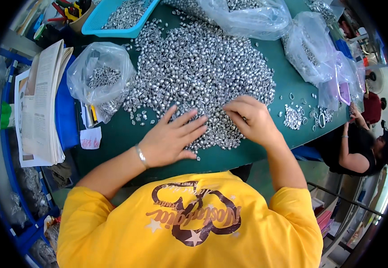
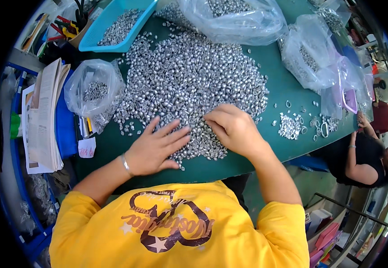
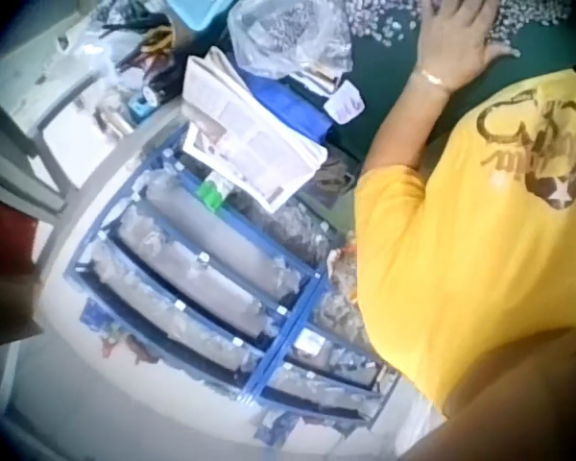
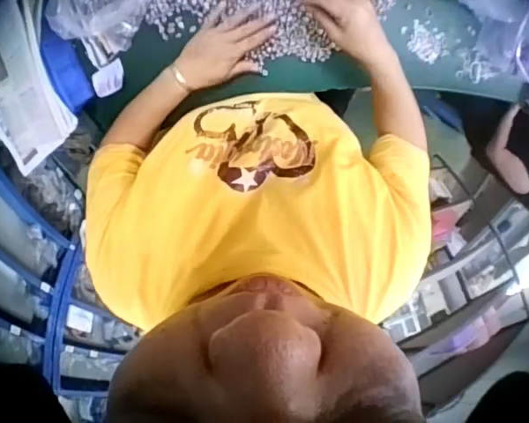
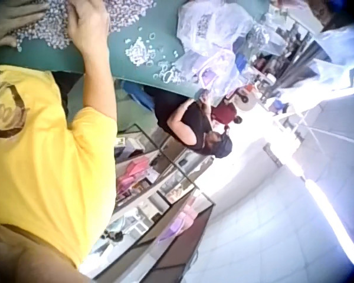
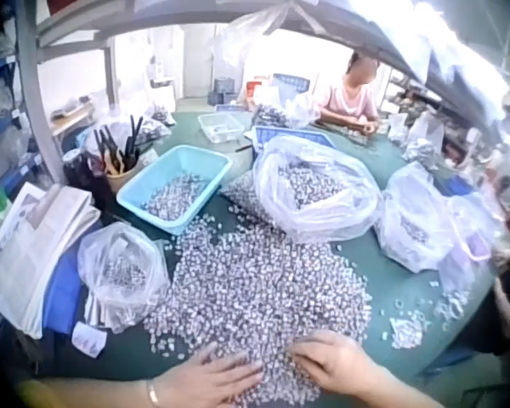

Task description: The person picks up small silver-colored metal components from a large pile on a table, holding them in their hand while sorting or inspecting them before placing some into a blue plastic tray.

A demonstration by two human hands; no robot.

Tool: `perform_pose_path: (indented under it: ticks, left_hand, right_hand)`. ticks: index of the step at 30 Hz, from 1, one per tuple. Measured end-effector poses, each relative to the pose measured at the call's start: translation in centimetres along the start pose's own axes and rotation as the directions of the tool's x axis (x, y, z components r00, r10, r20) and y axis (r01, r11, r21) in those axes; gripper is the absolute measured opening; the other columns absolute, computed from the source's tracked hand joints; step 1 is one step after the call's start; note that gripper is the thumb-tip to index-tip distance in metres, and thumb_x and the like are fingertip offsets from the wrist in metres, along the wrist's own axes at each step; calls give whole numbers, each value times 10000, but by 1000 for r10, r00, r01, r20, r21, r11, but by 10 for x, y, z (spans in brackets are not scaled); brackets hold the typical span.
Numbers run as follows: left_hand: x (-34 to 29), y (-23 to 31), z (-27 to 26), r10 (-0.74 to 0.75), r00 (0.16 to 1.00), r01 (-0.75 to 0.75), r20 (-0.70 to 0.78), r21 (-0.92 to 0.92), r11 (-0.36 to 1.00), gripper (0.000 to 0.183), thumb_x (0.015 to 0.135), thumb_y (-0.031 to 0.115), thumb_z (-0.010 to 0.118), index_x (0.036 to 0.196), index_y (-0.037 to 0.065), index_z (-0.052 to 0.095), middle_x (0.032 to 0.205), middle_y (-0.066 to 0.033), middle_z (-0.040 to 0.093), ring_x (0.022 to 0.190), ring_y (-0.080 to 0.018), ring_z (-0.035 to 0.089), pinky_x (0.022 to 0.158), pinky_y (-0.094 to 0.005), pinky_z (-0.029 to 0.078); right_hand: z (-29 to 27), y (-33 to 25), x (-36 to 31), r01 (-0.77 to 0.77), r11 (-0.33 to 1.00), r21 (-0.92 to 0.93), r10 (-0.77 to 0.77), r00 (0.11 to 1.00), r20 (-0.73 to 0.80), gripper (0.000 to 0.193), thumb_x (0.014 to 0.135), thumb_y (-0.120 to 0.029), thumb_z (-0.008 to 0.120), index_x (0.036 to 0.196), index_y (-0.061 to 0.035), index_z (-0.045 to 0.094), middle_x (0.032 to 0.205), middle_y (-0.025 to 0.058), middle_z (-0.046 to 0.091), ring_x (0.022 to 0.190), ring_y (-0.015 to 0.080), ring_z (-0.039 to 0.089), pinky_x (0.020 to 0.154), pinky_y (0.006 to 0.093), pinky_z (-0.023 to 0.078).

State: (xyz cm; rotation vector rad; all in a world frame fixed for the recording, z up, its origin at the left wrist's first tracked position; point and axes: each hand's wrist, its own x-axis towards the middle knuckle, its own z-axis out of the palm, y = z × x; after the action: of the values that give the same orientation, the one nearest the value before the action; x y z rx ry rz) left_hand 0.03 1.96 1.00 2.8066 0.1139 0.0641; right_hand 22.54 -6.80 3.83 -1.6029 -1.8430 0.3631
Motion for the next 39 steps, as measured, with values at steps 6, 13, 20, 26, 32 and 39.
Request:
perform_pose_path:
  ticks: [6,13,20,26,32,39]
  left_hand:
    - [41,-31,3,-179,964,220,-197,211,952,536,788,330,523,1257,112,381,1354,-44,301,1246,-242,265,981,-520,182]
    - [55,-32,3,-167,855,280,-490,166,946,347,746,252,601,1054,96,561,1199,-74,474,1118,-253,424,908,-448,305]
    - [44,26,8,160,920,-248,-359,-215,944,339,575,320,706,827,115,609,840,-32,520,761,-209,494,680,-333,379]
    - [40,15,22,9,905,-37,-426,-58,998,138,630,138,662,678,86,543,824,-30,526,783,-228,502,674,-353,378]
    - [33,1,9,-88,823,75,-561,-46,996,128,637,104,669,716,69,575,813,-61,527,745,-240,504,650,-334,391]
    - [34,61,26,387,914,-391,-124,-14,920,438,742,336,583,1132,153,502,1212,-31,446,1171,-205,362,952,-459,262]
  right_hand:
    - [16,3,-45,-177,983,48,181,976,-118,132,679,-4,621,808,-28,612,748,97,562,666,260,556,583,312,458]
    - [30,-8,-33,-154,970,-187,127,980,-150,101,675,-15,604,774,-29,586,780,96,530,749,270,534,647,350,450]
    - [34,-6,-40,-137,975,-176,94,969,-230,107,661,-24,604,765,-20,581,788,97,535,747,271,534,647,354,447]
    - [37,-3,-42,-148,966,-211,70,939,-337,112,661,-31,597,772,-28,580,779,98,550,726,273,538,644,352,449]
    - [25,-12,-60,-364,892,267,447,794,-413,182,707,-36,599,888,-50,612,751,56,551,654,139,554,550,253,446]
    - [22,-11,-78,-131,-147,980,651,733,196,163,810,-34,518,958,26,548,789,97,609,674,138,590,544,233,477]
